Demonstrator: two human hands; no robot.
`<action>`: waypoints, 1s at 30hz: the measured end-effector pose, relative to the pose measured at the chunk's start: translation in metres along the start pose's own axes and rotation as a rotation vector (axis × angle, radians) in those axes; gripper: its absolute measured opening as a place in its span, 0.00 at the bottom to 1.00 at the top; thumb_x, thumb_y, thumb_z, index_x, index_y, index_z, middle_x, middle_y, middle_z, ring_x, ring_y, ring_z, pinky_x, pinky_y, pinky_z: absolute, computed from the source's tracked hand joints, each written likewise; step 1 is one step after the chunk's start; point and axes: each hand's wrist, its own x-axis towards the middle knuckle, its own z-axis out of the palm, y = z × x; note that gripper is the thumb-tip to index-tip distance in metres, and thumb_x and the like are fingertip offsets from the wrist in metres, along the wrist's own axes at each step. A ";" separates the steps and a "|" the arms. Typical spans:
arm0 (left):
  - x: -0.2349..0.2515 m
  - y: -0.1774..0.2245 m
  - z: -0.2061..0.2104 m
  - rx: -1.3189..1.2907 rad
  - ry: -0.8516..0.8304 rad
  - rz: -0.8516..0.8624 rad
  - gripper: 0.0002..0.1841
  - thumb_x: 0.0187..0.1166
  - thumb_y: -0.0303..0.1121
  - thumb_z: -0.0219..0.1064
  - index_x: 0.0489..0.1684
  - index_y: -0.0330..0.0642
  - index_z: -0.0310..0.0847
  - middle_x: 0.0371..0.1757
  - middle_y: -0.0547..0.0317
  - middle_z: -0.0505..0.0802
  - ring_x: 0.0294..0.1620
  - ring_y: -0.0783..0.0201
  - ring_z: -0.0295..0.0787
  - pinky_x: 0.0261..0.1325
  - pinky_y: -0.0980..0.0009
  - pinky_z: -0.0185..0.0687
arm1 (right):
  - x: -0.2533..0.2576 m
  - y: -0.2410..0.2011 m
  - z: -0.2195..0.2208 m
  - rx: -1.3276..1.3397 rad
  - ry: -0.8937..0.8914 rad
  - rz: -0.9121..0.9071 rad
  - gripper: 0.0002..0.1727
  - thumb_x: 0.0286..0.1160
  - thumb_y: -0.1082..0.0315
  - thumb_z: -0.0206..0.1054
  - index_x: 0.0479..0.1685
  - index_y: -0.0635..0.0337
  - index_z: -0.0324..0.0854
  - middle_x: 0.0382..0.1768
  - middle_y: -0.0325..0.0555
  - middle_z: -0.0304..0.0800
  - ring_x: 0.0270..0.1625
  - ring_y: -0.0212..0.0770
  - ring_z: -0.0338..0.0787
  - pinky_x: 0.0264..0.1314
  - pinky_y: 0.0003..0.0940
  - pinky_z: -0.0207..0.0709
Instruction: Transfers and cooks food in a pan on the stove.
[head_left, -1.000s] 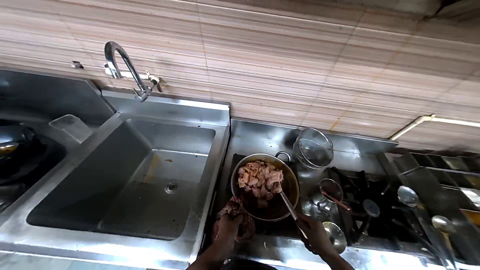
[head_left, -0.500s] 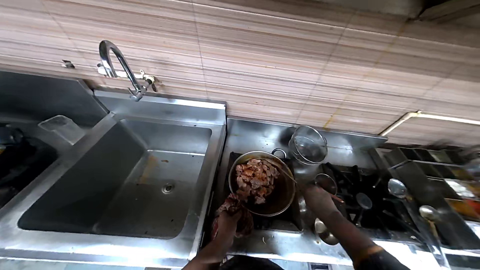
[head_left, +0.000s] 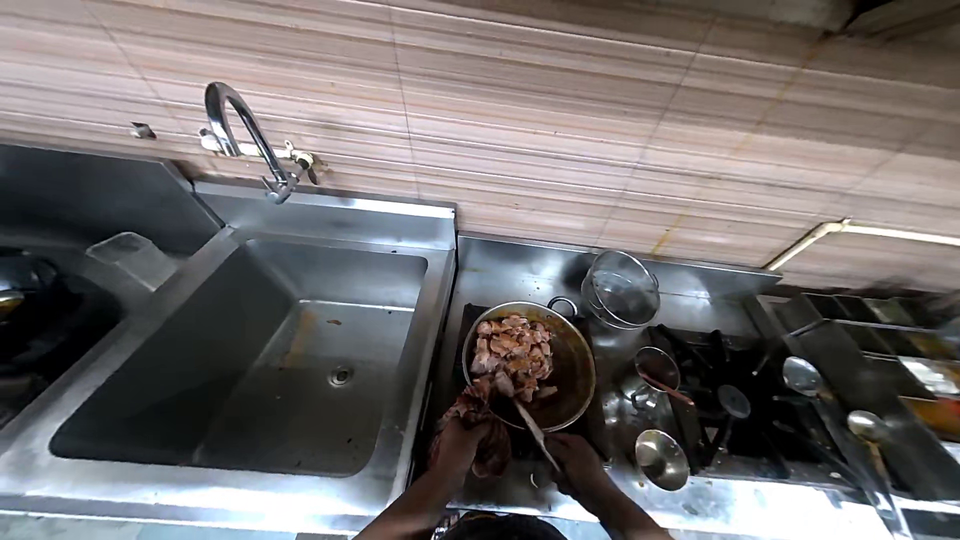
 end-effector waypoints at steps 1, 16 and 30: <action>0.000 -0.001 0.000 -0.003 0.008 -0.002 0.36 0.72 0.38 0.78 0.77 0.31 0.68 0.68 0.39 0.85 0.70 0.51 0.84 0.72 0.52 0.81 | 0.007 0.001 0.013 0.061 0.024 -0.028 0.16 0.90 0.58 0.57 0.57 0.61 0.81 0.23 0.41 0.82 0.15 0.33 0.74 0.17 0.29 0.71; -0.007 0.002 0.004 -0.073 0.051 -0.004 0.32 0.71 0.35 0.80 0.72 0.32 0.73 0.66 0.40 0.86 0.68 0.52 0.84 0.71 0.53 0.81 | -0.042 -0.012 -0.043 -0.720 0.284 -0.327 0.21 0.88 0.55 0.58 0.73 0.51 0.83 0.31 0.45 0.92 0.27 0.43 0.90 0.34 0.44 0.88; -0.006 0.006 0.010 -0.033 0.095 -0.046 0.33 0.70 0.34 0.80 0.73 0.28 0.72 0.67 0.37 0.86 0.69 0.49 0.84 0.73 0.52 0.79 | 0.006 -0.172 -0.054 -1.919 -0.025 -0.746 0.30 0.78 0.75 0.66 0.81 0.45 0.75 0.65 0.55 0.83 0.66 0.62 0.85 0.50 0.56 0.87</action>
